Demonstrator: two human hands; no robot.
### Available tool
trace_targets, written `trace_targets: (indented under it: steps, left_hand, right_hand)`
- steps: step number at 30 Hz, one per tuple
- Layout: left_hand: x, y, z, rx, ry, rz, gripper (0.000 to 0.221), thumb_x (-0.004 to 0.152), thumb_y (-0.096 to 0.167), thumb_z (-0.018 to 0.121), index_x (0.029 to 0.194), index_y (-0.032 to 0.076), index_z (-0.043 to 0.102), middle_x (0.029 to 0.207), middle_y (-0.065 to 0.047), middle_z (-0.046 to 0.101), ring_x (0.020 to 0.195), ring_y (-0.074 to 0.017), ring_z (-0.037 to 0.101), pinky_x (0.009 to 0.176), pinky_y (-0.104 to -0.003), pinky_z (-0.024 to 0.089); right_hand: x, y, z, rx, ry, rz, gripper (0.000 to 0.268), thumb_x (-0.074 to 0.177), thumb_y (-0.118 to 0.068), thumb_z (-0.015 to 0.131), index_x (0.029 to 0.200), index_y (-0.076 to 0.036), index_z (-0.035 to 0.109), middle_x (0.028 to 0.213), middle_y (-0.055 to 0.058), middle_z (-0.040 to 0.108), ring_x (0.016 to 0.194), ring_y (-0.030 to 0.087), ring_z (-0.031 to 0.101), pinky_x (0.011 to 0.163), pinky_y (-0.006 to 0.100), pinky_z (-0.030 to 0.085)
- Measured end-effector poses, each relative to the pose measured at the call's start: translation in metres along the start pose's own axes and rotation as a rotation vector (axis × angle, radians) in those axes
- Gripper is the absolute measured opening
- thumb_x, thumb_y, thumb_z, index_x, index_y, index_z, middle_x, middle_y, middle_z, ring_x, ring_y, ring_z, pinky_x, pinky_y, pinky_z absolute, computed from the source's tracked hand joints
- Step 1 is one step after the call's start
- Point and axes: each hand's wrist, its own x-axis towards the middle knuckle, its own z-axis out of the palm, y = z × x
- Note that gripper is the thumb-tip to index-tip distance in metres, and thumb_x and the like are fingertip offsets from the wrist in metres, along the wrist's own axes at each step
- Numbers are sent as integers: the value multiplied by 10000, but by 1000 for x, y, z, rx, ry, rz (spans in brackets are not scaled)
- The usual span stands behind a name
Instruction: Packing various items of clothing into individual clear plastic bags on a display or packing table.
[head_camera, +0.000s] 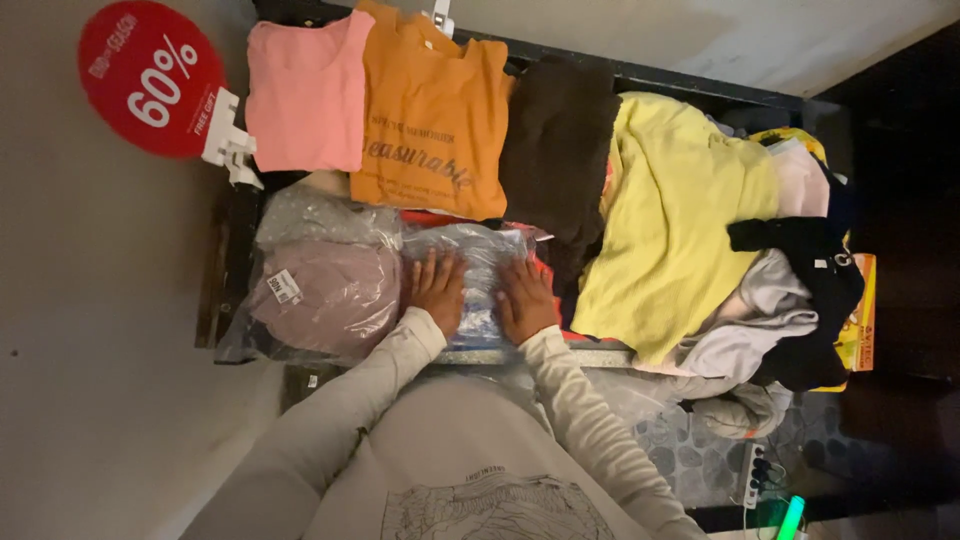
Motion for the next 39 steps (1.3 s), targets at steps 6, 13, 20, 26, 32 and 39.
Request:
trace_targets:
  steps: [6, 13, 20, 26, 32, 39]
  left_hand:
    - [6, 2, -11, 125, 21, -42, 780, 958, 580, 437, 1631, 246, 225, 1728, -69, 131, 1573, -416, 47, 1256, -591, 23]
    - [10, -10, -14, 59, 78, -114, 709, 1007, 609, 329, 1620, 259, 264, 1712, -71, 198, 1560, -407, 146, 1261, -557, 79]
    - [12, -7, -16, 34, 11, -137, 715, 989, 616, 367, 1605, 266, 274, 1701, -65, 218, 1563, -384, 144, 1277, -534, 58]
    - [13, -12, -7, 38, 28, -142, 680, 978, 597, 401, 1573, 274, 330, 1691, -60, 252, 1559, -376, 169, 1279, -535, 78]
    - [17, -17, -3, 56, 68, -125, 683, 980, 619, 393, 1558, 256, 380, 1678, -63, 291, 1550, -374, 199, 1270, -529, 104]
    - [1, 12, -25, -202, 347, 232, 600, 1030, 465, 520, 1420, 10, 560, 1432, -229, 558, 1458, -501, 345, 1222, -528, 250]
  right_hand:
    - [1, 3, 18, 114, -63, 34, 648, 986, -403, 535, 1570, -142, 434, 1629, 180, 372, 1518, 423, 272, 1180, 605, 254]
    - [5, 6, 22, 209, -113, 106, 635, 1033, -394, 481, 1612, -160, 366, 1655, 173, 327, 1542, 379, 235, 1248, 484, 175]
    - [7, 4, 16, 281, -143, 150, 621, 1036, -411, 480, 1596, -157, 390, 1636, 192, 347, 1533, 401, 244, 1259, 496, 152]
    - [9, 3, 19, 272, -140, 156, 624, 1032, -434, 479, 1593, -173, 397, 1632, 173, 362, 1530, 380, 266, 1259, 487, 158]
    - [7, 23, 7, 463, -107, 133, 669, 944, -273, 547, 1572, -92, 405, 1622, 252, 337, 1500, 458, 276, 1237, 539, 202]
    - [-39, 58, 17, 384, -113, 397, 739, 676, -135, 659, 1409, -171, 582, 1263, 152, 656, 1236, 358, 626, 1106, 391, 477]
